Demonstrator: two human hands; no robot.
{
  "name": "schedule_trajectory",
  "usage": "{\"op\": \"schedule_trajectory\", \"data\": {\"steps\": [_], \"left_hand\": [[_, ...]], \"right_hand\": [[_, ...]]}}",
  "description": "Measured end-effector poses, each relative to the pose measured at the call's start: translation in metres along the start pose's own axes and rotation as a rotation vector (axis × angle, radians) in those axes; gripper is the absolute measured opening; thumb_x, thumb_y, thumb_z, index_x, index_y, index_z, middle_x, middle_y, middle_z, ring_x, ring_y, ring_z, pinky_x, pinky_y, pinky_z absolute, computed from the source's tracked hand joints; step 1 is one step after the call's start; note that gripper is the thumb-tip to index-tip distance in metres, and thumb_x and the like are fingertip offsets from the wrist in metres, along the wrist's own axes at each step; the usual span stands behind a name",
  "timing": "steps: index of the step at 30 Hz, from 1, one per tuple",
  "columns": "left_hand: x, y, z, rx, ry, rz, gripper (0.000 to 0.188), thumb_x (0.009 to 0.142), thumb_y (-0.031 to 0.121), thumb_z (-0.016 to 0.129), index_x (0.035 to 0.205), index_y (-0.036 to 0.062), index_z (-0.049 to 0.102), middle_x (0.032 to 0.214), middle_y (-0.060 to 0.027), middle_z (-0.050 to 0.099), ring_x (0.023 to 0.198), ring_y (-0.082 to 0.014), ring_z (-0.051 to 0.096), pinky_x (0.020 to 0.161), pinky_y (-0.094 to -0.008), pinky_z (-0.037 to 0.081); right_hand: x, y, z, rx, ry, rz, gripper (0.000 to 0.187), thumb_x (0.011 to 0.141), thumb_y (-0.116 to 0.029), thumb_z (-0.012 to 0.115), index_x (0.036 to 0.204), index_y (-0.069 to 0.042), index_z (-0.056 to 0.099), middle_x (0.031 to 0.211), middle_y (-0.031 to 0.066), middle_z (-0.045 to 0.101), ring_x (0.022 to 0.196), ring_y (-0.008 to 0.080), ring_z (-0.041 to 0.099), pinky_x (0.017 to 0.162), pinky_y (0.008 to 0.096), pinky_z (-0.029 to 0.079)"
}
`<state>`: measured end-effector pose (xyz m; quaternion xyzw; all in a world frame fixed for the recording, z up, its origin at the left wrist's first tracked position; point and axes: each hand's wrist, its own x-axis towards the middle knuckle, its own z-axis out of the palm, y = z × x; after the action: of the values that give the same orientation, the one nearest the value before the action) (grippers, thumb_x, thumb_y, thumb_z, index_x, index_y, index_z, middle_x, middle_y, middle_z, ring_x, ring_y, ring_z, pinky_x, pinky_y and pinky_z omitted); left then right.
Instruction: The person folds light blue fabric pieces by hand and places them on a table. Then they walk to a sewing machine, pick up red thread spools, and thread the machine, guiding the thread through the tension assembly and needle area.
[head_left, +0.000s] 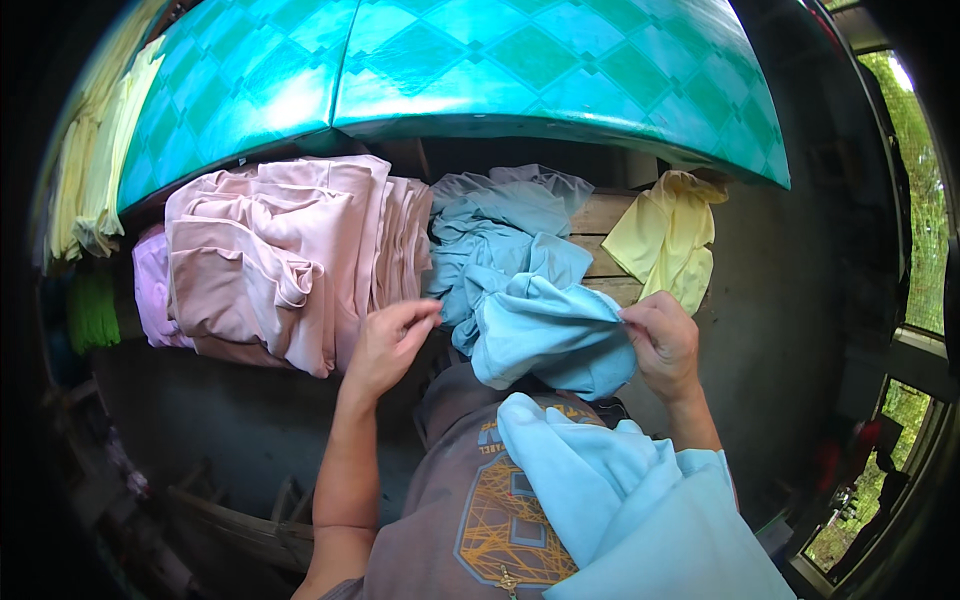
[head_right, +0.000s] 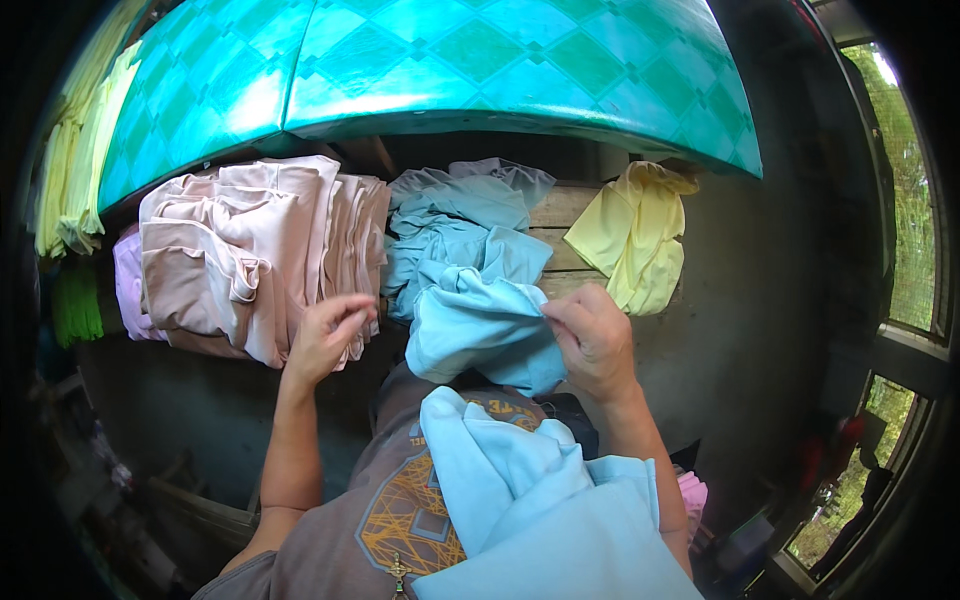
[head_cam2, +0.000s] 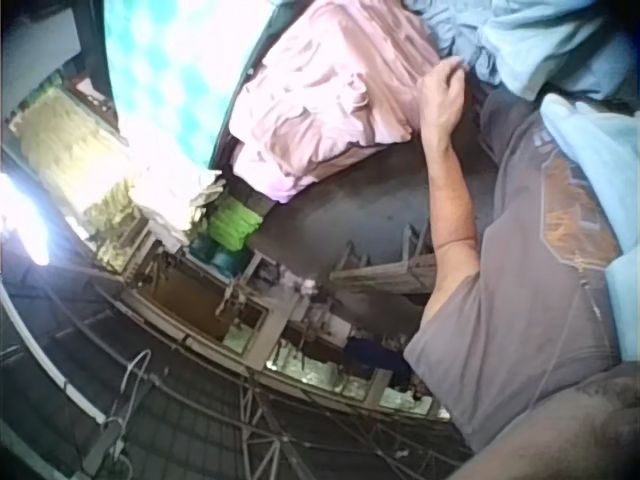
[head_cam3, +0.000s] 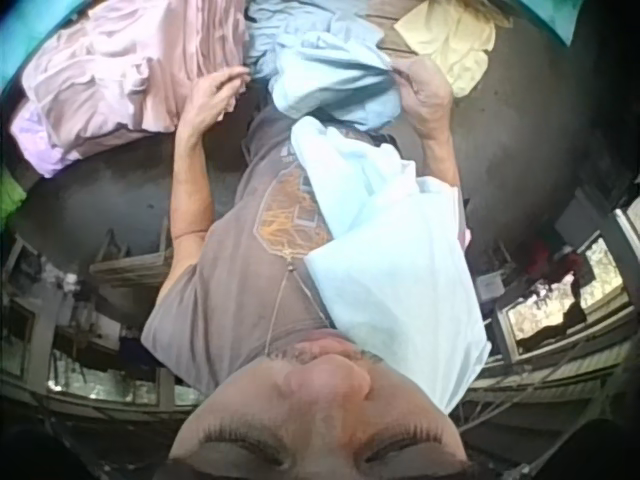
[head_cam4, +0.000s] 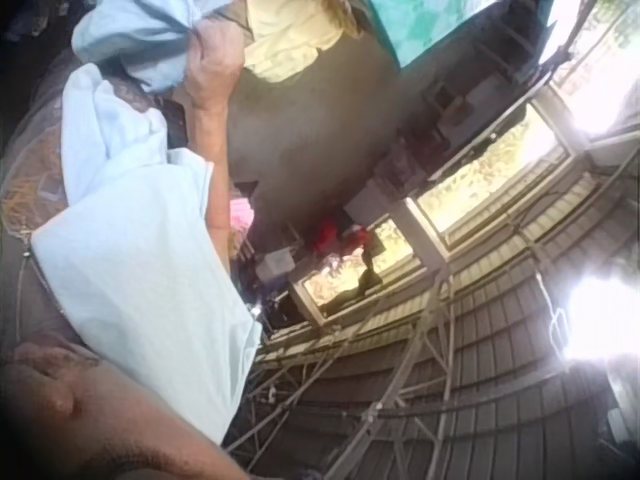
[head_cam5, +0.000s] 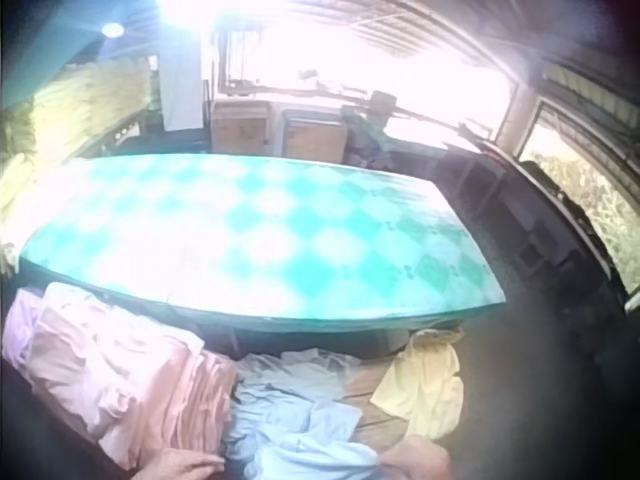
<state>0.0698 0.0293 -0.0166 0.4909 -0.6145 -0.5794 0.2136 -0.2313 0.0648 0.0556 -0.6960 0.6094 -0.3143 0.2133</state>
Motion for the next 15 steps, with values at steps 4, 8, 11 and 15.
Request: {"op": "schedule_trajectory", "data": {"steps": [4, 8, 11, 15], "left_hand": [[0.036, 0.051, 0.043, 0.014, 0.104, 0.421, 0.019, 0.071, 0.010, 0.059, 0.089, 0.0032, 0.057, 0.087, -0.0107, 0.057, 0.083, -0.0250, 0.053, 0.073, -0.0307, 0.041], [0.063, 0.062, 0.077, -0.014, -0.078, 0.619, 0.018, 0.064, 0.002, 0.061, 0.080, 0.0026, 0.055, 0.078, -0.0078, 0.056, 0.075, -0.0259, 0.053, 0.071, -0.0318, 0.041], [0.057, 0.065, 0.081, -0.007, -0.044, 0.695, 0.018, 0.058, -0.003, 0.061, 0.071, 0.0033, 0.051, 0.069, -0.0070, 0.053, 0.064, -0.0251, 0.052, 0.059, -0.0314, 0.042], [0.044, 0.060, 0.080, 0.087, 0.089, 0.860, 0.020, 0.056, -0.005, 0.061, 0.070, 0.0041, 0.051, 0.069, -0.0072, 0.051, 0.061, -0.0228, 0.051, 0.053, -0.0304, 0.041]], "right_hand": [[0.002, -0.013, 0.001, -0.005, -0.054, -0.083, 0.021, 0.056, 0.008, 0.062, 0.073, -0.004, 0.058, 0.065, 0.0064, 0.049, 0.057, 0.0203, 0.050, 0.048, 0.0285, 0.040], [-0.002, -0.017, -0.004, -0.041, -0.091, -0.140, 0.021, 0.055, 0.008, 0.061, 0.072, -0.004, 0.057, 0.067, 0.0068, 0.049, 0.058, 0.0207, 0.050, 0.048, 0.0288, 0.040], [-0.011, -0.011, -0.005, -0.022, -0.045, -0.093, 0.022, 0.055, 0.009, 0.060, 0.072, -0.004, 0.055, 0.068, 0.0077, 0.050, 0.060, 0.0222, 0.051, 0.050, 0.0297, 0.041], [-0.023, 0.001, 0.002, -0.006, -0.041, 0.045, 0.022, 0.054, 0.010, 0.058, 0.072, -0.003, 0.053, 0.069, 0.0090, 0.050, 0.062, 0.0245, 0.051, 0.055, 0.0308, 0.042]]}}
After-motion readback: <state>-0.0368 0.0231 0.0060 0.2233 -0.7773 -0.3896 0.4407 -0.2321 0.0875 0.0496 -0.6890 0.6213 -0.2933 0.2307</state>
